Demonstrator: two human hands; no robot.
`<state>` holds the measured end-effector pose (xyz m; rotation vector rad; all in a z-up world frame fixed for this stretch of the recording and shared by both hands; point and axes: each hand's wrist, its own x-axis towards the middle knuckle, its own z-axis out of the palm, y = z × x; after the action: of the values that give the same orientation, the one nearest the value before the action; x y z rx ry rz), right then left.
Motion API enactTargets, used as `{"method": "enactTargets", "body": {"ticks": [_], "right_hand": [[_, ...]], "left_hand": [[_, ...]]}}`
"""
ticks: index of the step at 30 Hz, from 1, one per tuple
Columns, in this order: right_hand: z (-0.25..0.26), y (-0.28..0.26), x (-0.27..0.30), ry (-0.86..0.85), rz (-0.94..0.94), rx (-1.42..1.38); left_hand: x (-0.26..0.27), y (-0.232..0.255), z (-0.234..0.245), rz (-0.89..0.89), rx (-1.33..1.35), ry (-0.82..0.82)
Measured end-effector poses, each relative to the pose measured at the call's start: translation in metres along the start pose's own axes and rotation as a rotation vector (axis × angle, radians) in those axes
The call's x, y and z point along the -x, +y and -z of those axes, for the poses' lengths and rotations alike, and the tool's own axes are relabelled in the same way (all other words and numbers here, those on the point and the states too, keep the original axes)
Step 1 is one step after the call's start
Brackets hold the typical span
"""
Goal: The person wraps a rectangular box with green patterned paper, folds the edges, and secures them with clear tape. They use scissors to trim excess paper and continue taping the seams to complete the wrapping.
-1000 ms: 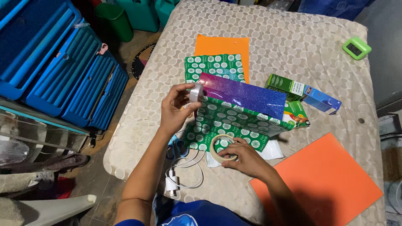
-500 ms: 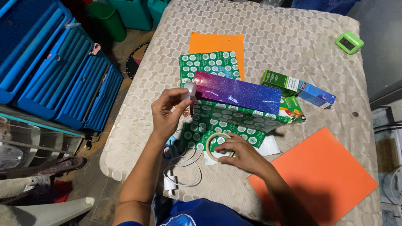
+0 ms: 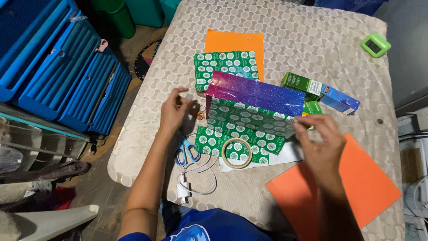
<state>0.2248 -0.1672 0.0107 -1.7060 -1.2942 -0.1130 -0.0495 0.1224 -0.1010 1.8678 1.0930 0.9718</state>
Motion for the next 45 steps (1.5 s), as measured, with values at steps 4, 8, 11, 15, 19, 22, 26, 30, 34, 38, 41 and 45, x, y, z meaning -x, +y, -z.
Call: {"method": "enactTargets", "body": {"ticks": [4, 8, 11, 15, 19, 22, 26, 30, 34, 38, 41, 45], "right_hand": [[0.003, 0.006, -0.011, 0.028, 0.078, 0.099], [-0.006, 0.008, -0.01, -0.03, -0.023, 0.028], [-0.01, 0.012, -0.013, -0.012, -0.023, 0.051], [-0.009, 0.014, -0.009, -0.027, 0.015, 0.073], [-0.011, 0.005, -0.022, -0.046, -0.038, 0.113], [-0.007, 0.003, -0.027, -0.081, -0.04, 0.138], [-0.008, -0.008, -0.036, -0.126, -0.069, 0.202], [-0.011, -0.01, -0.039, -0.142, -0.01, 0.271], [-0.011, -0.01, -0.04, -0.158, -0.029, 0.272], [-0.009, -0.011, -0.039, -0.159, -0.024, 0.25], [-0.009, -0.01, -0.042, -0.145, -0.036, 0.222], [-0.011, -0.01, -0.042, -0.137, -0.138, 0.2]], "left_hand": [[-0.001, -0.009, -0.008, 0.071, -0.09, -0.081], [0.002, 0.028, 0.005, -0.166, 0.564, -0.134], [0.03, 0.068, 0.043, -0.349, 0.828, -0.093], [0.024, 0.093, 0.066, -0.522, 0.796, -0.051], [-0.001, 0.085, 0.042, -0.434, 0.553, -0.069], [0.002, 0.053, 0.026, -0.388, 0.383, -0.1], [-0.01, 0.027, 0.017, -0.238, 0.035, -0.12], [-0.01, 0.008, 0.005, -0.228, -0.264, -0.159], [-0.008, 0.009, 0.001, -0.234, -0.353, -0.184], [-0.002, 0.039, 0.005, -0.317, -0.407, -0.083], [-0.004, 0.071, 0.008, -0.208, -0.039, -0.14], [-0.011, 0.092, 0.006, -0.185, 0.331, -0.389]]}}
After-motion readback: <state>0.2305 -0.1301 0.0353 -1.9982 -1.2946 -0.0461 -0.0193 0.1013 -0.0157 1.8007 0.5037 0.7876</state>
